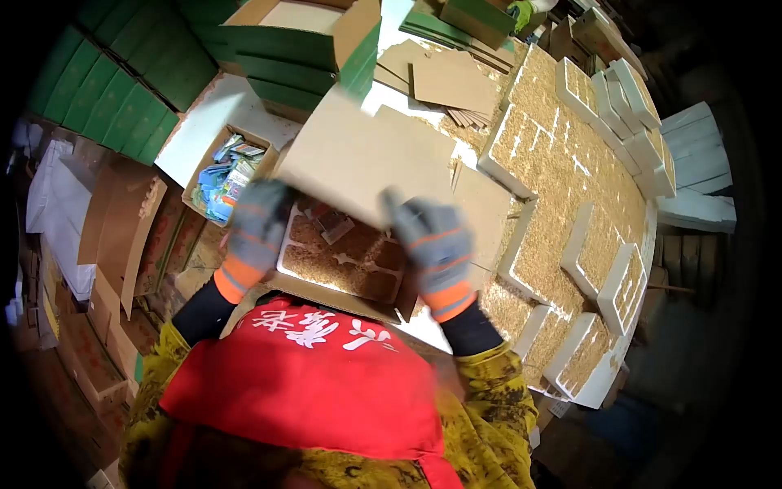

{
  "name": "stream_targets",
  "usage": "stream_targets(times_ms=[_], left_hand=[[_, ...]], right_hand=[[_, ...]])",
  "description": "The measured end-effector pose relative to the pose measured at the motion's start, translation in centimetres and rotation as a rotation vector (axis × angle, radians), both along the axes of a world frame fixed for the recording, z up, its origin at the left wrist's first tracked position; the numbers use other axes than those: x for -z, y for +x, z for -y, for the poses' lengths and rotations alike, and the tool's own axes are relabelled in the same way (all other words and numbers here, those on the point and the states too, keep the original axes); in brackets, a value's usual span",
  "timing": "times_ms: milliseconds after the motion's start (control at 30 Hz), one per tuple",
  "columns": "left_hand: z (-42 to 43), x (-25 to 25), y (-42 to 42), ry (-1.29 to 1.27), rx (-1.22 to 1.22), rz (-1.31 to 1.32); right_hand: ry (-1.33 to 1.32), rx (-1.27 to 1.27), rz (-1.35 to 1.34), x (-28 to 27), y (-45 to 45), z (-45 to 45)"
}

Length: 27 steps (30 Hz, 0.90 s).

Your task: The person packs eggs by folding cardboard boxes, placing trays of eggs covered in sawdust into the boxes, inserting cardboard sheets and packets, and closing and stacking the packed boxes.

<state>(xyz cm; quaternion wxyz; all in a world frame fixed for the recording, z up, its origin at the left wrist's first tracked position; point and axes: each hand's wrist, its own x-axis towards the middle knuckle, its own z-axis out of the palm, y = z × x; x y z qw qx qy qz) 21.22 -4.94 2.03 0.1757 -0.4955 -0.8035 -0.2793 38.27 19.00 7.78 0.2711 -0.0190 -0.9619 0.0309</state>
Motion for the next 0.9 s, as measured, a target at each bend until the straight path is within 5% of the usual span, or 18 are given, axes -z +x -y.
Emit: stream_targets(times_ms=[67, 100, 133, 167, 233, 367, 400, 467, 500, 567, 600, 667, 767, 867, 900], left_hand=[[1.1, -2.8, 1.0, 0.501, -0.145, 0.7], [2.0, -1.0, 0.3, 0.434, -0.194, 0.827], [2.3, 2.8, 0.2, 0.156, -0.206, 0.836], [2.6, 4.9, 1.0, -0.016, -0.213, 0.817], [1.5, 6.1, 2.6, -0.136, -0.197, 0.841], [6.4, 6.5, 2.7, 0.135, 0.16, 0.644], [6.9, 7.5, 2.1, 0.199, 0.272, 0.58], [6.9, 9.8, 0.6, 0.298, 0.509, 0.448], [6.5, 10.6, 1.1, 0.153, 0.41, 0.636], [5.8, 11.1, 2.1, -0.185, 0.156, 0.957], [4.5, 11.1, 3.5, -0.221, -0.11, 1.005], [4.0, 12.4, 3.5, -0.364, -0.145, 1.098], [2.3, 11.7, 2.9, -0.312, -0.075, 1.126], [0.0, 9.5, 1.3, 0.048, 0.004, 1.264], [-0.3, 7.8, 1.5, -0.012, -0.088, 1.21]], right_hand=[[0.088, -0.187, 0.444, 1.5, -1.0, 4.3], [0.093, -0.268, 0.418, 3.7, 0.0, 5.3], [0.087, -0.381, 0.294, 9.3, 3.6, 4.7], [-0.244, -0.404, 0.526, 9.6, 4.7, 5.8], [-0.376, -0.494, 0.754, 4.5, 2.7, 7.6], [-0.829, -0.264, 0.575, 2.1, 7.4, 8.2], [-1.258, 0.039, 0.536, 2.0, 8.7, 6.9], [-1.4, 0.3, 0.129, 1.5, 11.2, 4.2], [-0.914, -0.073, 0.041, 3.2, 11.7, 2.1], [-0.2, -0.275, 0.307, 13.6, 14.7, -2.3], [0.012, -0.127, 0.65, 19.8, 15.8, -3.6], [-1.425, 0.456, 0.2, 19.0, 10.4, 5.7], [-1.188, 0.35, 0.016, 15.9, 7.5, 6.8], [-1.295, 0.25, 0.036, 17.2, 8.0, 3.2], [-1.353, 0.246, 0.035, 16.7, 8.1, 2.6]])
